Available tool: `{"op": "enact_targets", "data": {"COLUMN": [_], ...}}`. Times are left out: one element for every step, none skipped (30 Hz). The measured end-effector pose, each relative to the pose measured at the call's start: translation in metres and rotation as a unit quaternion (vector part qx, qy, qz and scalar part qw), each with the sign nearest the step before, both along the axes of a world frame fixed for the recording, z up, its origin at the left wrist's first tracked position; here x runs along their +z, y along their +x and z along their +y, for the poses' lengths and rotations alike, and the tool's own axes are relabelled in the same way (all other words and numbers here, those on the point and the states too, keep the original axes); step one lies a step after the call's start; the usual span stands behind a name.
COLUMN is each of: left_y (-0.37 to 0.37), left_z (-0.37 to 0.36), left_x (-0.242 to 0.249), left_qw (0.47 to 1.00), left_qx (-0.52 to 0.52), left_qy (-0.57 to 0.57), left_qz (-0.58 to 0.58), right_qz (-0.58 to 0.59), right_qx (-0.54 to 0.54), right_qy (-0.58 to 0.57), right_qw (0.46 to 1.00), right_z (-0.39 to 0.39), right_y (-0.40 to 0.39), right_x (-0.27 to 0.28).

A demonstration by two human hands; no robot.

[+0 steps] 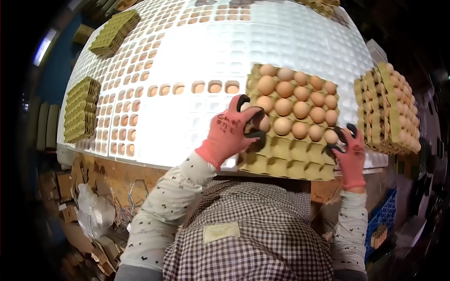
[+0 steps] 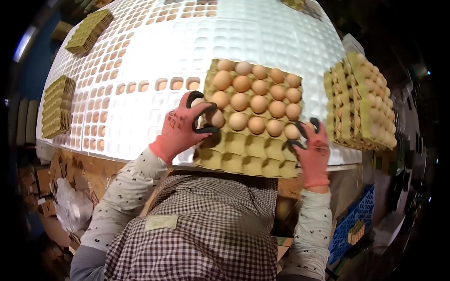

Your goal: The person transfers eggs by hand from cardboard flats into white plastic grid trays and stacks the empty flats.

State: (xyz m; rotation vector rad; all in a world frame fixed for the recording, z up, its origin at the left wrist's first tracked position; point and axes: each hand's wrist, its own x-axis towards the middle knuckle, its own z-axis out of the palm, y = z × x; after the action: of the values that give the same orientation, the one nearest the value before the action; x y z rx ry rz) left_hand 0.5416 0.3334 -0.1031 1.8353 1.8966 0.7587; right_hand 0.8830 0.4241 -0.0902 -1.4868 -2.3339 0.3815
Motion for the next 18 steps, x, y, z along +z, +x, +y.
{"op": "enact_targets", "data": {"left_y": [-0.010, -0.021, -0.035, -0.053, -0.072, -0.101, -0.135, -0.163, -0.180, -0.195, -0.209, -0.216, -0.221, -0.227, -0.239, -0.253, -0.263, -0.268], "left_z": [0.000, 0.000, -0.006, -0.015, -0.021, -0.027, -0.031, -0.034, -0.038, -0.041, -0.040, -0.038, -0.036, -0.033, -0.032, -0.034, -0.035, -0.036], "left_x": [-0.011, -0.031, -0.019, -0.007, -0.012, -0.026, -0.056, -0.078, -0.062, -0.048, -0.057, -0.059, -0.051, -0.043, -0.048, -0.055, -0.066, -0.064], "left_qw": [0.981, 0.914, 0.843, 0.745, 0.792, 0.834, 0.888, 0.920, 0.960, 0.967, 0.965, 0.966, 0.964, 0.961, 0.970, 0.977, 0.977, 0.976], "left_qx": [0.026, 0.021, 0.067, 0.110, 0.153, 0.184, 0.201, 0.212, 0.236, 0.251, 0.192, 0.142, 0.137, 0.133, 0.148, 0.160, 0.188, 0.203], "left_qy": [0.020, 0.094, 0.007, -0.079, -0.044, -0.022, 0.069, 0.158, 0.077, -0.007, -0.020, -0.095, -0.135, -0.173, -0.141, -0.110, -0.024, 0.025], "left_qz": [-0.191, -0.395, -0.534, -0.653, -0.590, -0.520, -0.409, -0.290, -0.127, 0.039, 0.180, 0.193, 0.181, 0.169, 0.128, 0.087, 0.098, 0.073], "right_qz": [0.107, 0.211, 0.185, 0.208, 0.212, 0.216, 0.267, 0.163, 0.165, 0.111, 0.107, 0.057, 0.006, -0.065, -0.126, -0.186, -0.192, -0.199], "right_qx": [-0.054, -0.107, -0.096, -0.087, -0.060, -0.035, 0.005, 0.078, 0.116, 0.169, 0.187, 0.183, 0.192, 0.204, 0.207, 0.206, 0.195, 0.183], "right_qy": [-0.059, -0.116, -0.073, -0.057, -0.064, -0.072, -0.140, -0.097, -0.131, -0.114, -0.106, -0.074, -0.006, 0.040, 0.013, -0.015, -0.030, -0.046], "right_qw": [0.991, 0.965, 0.975, 0.973, 0.973, 0.973, 0.953, 0.979, 0.971, 0.973, 0.971, 0.979, 0.981, 0.976, 0.970, 0.961, 0.961, 0.962], "right_z": [-0.002, -0.004, -0.004, -0.011, -0.017, -0.025, -0.034, -0.043, -0.050, -0.046, -0.046, -0.042, -0.036, -0.028, -0.024, -0.022, -0.018, -0.014], "right_y": [-0.002, -0.006, -0.011, -0.034, -0.055, -0.078, -0.113, -0.160, -0.204, -0.241, -0.278, -0.310, -0.337, -0.356, -0.367, -0.374, -0.376, -0.373], "right_x": [0.003, 0.010, 0.015, 0.027, 0.032, 0.035, 0.038, 0.053, 0.057, 0.042, 0.030, 0.010, -0.010, -0.030, -0.036, -0.040, -0.042, -0.041]}}
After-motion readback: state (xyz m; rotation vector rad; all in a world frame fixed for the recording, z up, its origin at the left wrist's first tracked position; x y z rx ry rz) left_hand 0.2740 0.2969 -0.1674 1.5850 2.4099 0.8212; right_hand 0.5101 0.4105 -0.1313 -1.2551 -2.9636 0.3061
